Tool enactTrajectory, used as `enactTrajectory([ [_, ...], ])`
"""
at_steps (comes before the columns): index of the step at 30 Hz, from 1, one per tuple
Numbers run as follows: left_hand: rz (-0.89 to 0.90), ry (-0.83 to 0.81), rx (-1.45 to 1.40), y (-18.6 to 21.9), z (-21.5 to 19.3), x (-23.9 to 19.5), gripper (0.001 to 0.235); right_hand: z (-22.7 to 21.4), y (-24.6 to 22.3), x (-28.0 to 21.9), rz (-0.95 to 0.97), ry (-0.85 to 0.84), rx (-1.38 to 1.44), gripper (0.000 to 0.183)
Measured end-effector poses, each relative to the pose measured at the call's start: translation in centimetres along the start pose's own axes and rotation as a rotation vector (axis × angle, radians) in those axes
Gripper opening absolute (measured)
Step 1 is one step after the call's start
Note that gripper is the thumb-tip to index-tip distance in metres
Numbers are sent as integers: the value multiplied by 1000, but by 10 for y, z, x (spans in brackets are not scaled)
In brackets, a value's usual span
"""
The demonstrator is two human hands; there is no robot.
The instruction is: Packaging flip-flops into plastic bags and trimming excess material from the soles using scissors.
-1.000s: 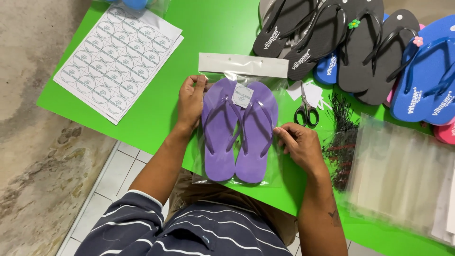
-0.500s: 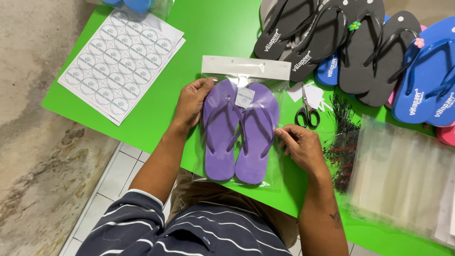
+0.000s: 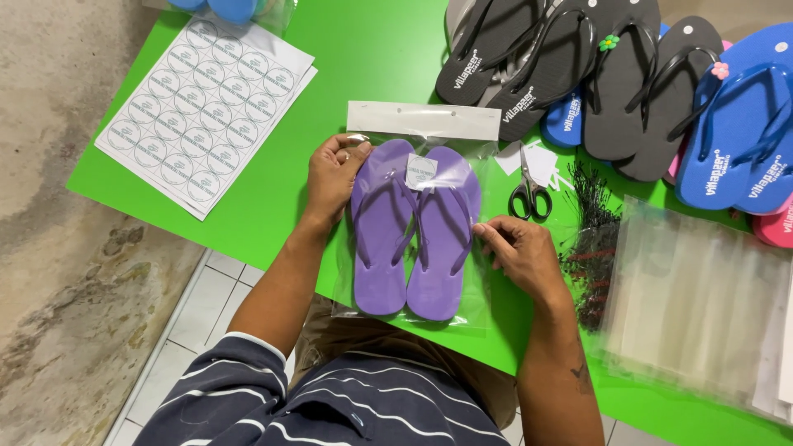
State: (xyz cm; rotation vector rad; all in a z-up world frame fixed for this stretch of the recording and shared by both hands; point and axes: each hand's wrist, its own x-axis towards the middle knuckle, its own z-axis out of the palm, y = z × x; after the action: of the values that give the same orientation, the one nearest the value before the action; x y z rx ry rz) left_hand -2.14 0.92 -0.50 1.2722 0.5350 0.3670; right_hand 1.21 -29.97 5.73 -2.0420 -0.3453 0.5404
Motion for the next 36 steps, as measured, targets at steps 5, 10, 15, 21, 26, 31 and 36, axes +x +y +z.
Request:
enactTrajectory([
  [5,119,2,226,2,-11,19,14,0,-4,-3,-35,-27,-36,24],
  [10,81,-38,215,10,-16,21,20,1,-2,-4,-18,10,-9,28],
  [15,42,-65,69,10,-16,18,18,2,-5,-5,-28,33,-8,24],
  [21,66,-75,111,2,-25,17,14,5,-5,-5,-31,28,-47,23],
  [26,40,-1,151,15,-17,14,27,6,-3,-4,-35,32,-51,23],
  [31,46,-25,199,9,-18,17,29,7,-5,-6,-35,40,-60,22],
  [36,184,-131,198,-2,-19,24,12,8,-6,-5,-32,51,-47,23],
])
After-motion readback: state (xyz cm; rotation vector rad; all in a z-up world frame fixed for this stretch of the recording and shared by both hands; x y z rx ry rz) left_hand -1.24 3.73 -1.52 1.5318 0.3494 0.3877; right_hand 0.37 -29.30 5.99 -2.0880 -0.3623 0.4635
